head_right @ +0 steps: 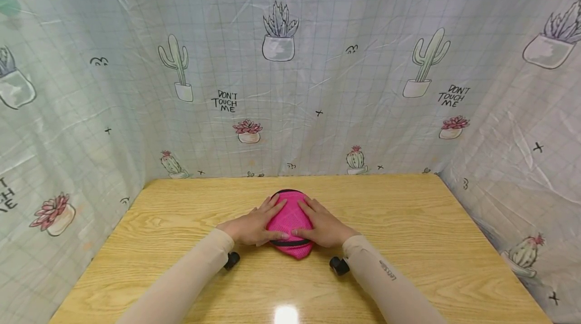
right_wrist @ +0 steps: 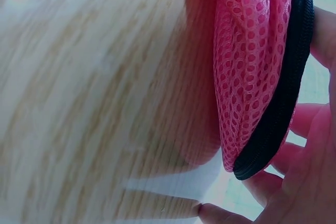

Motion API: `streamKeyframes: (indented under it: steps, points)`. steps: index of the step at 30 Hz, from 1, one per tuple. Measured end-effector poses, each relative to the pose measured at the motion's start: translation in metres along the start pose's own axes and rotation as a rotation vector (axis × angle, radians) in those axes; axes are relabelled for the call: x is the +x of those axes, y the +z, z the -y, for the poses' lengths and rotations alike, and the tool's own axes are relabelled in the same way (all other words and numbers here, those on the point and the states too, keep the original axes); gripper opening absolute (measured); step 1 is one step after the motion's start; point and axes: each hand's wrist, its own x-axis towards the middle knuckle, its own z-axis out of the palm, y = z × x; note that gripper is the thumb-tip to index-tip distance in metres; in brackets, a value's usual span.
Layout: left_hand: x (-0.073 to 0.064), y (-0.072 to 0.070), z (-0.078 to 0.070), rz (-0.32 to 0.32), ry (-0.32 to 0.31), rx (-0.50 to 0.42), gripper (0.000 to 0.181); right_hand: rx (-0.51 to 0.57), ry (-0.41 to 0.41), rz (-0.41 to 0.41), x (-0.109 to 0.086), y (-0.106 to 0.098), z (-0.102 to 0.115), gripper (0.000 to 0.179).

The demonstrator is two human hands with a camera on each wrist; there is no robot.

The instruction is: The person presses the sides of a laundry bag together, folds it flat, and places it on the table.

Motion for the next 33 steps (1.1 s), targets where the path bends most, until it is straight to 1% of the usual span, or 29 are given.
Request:
streamKeyframes:
  steps: [8,15,22,29,33]
  points:
    - [-0.0002,-0.0003,-0.0009,0.005,-0.012,0.017,0.102,-0.009,0.003,0.004,-0.002,0.0001,0.002,0.087]
    - [0.001,-0.001,-0.0016,0.016,-0.017,0.04,0.1,-0.029,-0.009,-0.004,-0.0024,0.0003,0.0043,0.088]
    - [0.0014,-0.0018,-0.0022,0.021,-0.027,0.037,0.102,-0.035,-0.003,-0.009,-0.001,0.0032,0.0045,0.089]
    - [0.002,-0.0039,-0.0036,0.026,-0.031,0.053,0.101,-0.083,-0.021,-0.018,0.0018,0.0023,0.0053,0.088]
    - [0.0027,-0.0041,-0.0044,0.035,-0.04,0.051,0.1,-0.082,-0.03,-0.017,0.0012,0.0004,0.0069,0.088]
